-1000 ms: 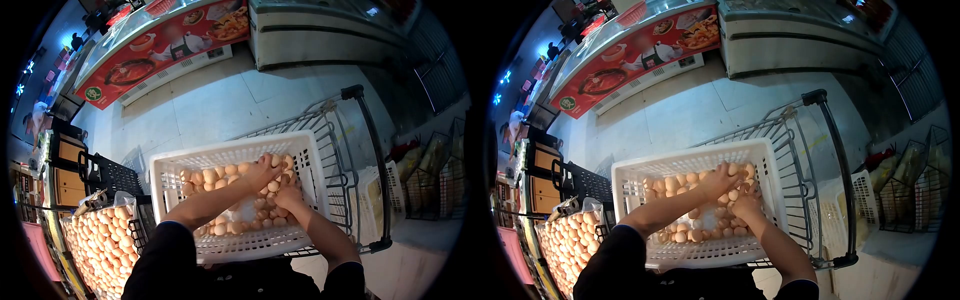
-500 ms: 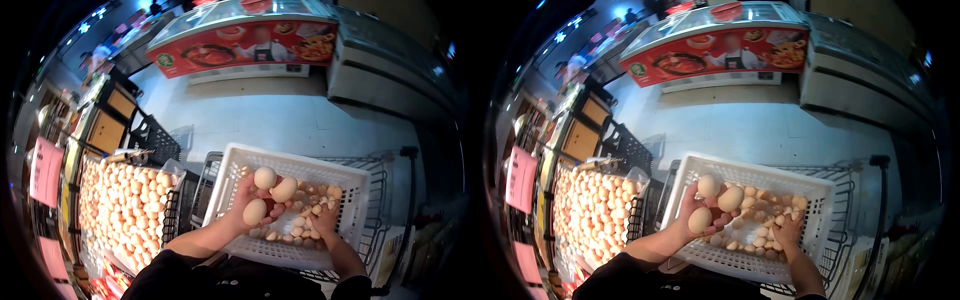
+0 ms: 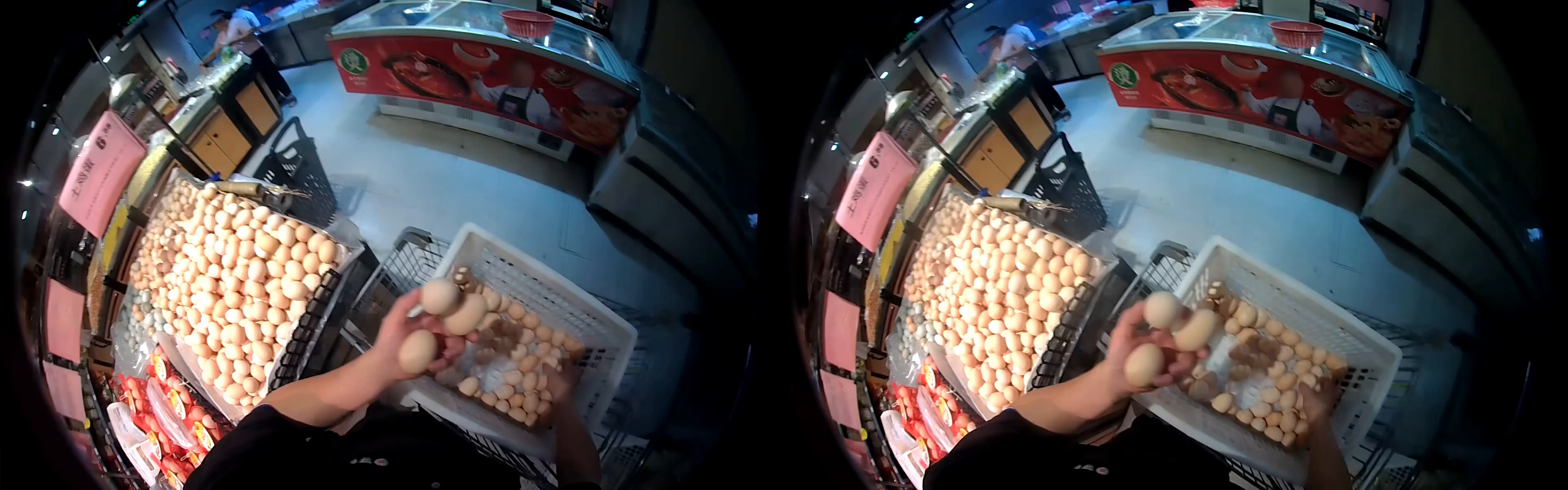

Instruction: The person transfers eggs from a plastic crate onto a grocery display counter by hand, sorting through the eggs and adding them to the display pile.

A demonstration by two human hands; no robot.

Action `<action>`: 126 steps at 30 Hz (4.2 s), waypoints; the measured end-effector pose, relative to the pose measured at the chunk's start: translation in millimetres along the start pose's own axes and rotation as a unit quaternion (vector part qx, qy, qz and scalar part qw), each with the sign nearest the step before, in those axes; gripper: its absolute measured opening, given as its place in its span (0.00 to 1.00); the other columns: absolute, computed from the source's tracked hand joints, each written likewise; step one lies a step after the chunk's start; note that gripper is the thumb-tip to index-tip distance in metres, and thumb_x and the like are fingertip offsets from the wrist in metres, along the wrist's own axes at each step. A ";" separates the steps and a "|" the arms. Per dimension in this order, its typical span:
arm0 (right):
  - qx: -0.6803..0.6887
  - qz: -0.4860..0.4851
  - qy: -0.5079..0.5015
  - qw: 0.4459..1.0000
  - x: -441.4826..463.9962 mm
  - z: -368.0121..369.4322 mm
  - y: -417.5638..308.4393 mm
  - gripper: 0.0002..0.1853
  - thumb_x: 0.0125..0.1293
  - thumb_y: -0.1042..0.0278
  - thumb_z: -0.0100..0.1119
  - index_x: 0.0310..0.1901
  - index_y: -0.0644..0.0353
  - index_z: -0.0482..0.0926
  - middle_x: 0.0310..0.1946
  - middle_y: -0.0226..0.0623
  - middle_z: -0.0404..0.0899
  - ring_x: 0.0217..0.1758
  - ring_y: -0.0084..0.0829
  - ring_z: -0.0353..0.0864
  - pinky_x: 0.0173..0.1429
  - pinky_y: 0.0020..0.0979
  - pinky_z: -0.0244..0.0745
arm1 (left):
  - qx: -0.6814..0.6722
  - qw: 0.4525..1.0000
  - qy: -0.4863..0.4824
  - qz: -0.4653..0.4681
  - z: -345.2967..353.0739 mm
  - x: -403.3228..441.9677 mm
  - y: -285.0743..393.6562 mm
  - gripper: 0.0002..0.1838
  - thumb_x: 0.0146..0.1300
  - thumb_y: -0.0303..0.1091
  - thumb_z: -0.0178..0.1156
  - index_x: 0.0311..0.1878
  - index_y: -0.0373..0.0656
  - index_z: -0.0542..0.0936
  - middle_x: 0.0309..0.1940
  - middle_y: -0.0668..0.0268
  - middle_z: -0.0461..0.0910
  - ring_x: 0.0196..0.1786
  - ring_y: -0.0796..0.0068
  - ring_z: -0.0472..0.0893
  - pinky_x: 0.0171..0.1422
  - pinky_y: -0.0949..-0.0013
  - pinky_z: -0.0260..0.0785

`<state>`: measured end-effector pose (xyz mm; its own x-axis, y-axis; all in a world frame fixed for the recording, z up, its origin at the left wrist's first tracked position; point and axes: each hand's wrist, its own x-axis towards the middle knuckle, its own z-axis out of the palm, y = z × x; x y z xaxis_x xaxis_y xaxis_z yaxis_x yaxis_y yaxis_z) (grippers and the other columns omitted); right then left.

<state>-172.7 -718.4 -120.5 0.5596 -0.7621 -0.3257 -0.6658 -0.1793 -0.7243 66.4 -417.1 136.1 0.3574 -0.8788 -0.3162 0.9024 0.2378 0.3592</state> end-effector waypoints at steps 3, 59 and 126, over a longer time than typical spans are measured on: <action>0.479 0.161 -0.224 0.834 -29.2 -54.6 -70.9 0.27 0.63 0.45 0.58 0.54 0.59 0.72 0.40 0.42 0.79 0.39 0.42 0.80 0.34 0.34 0.77 | -0.019 0.999 -0.023 0.035 -15.6 -28.7 14.5 0.37 0.61 0.71 0.41 0.62 0.53 0.69 0.48 0.38 0.71 0.26 0.63 0.72 0.19 0.73 0.68; -0.216 -0.627 -0.334 0.669 -367.7 451.3 -485.8 0.44 0.48 0.59 0.72 0.69 0.45 0.62 0.70 0.56 0.47 0.70 0.55 0.54 0.66 0.52 0.62 | 0.645 0.312 0.630 0.301 -312.8 -407.3 158.1 0.26 0.61 0.45 0.60 0.62 0.46 0.74 0.59 0.50 0.70 0.64 0.51 0.67 0.66 0.51 0.60; -0.300 0.260 -0.142 0.907 22.6 -0.9 -111.5 0.38 0.62 0.33 0.49 0.66 0.54 0.64 0.67 0.41 0.66 0.68 0.44 0.67 0.66 0.43 0.68 | -0.127 0.981 -0.039 -0.141 -22.0 91.6 -60.6 0.39 0.65 0.70 0.41 0.60 0.44 0.71 0.61 0.35 0.62 0.55 0.36 0.75 0.30 0.61 0.81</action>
<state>-86.3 -716.1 -46.6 0.1402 -0.6647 -0.7338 -0.9770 -0.2132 0.0064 49.7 -502.9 66.0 0.0750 -0.9513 -0.2990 0.9971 0.0681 0.0337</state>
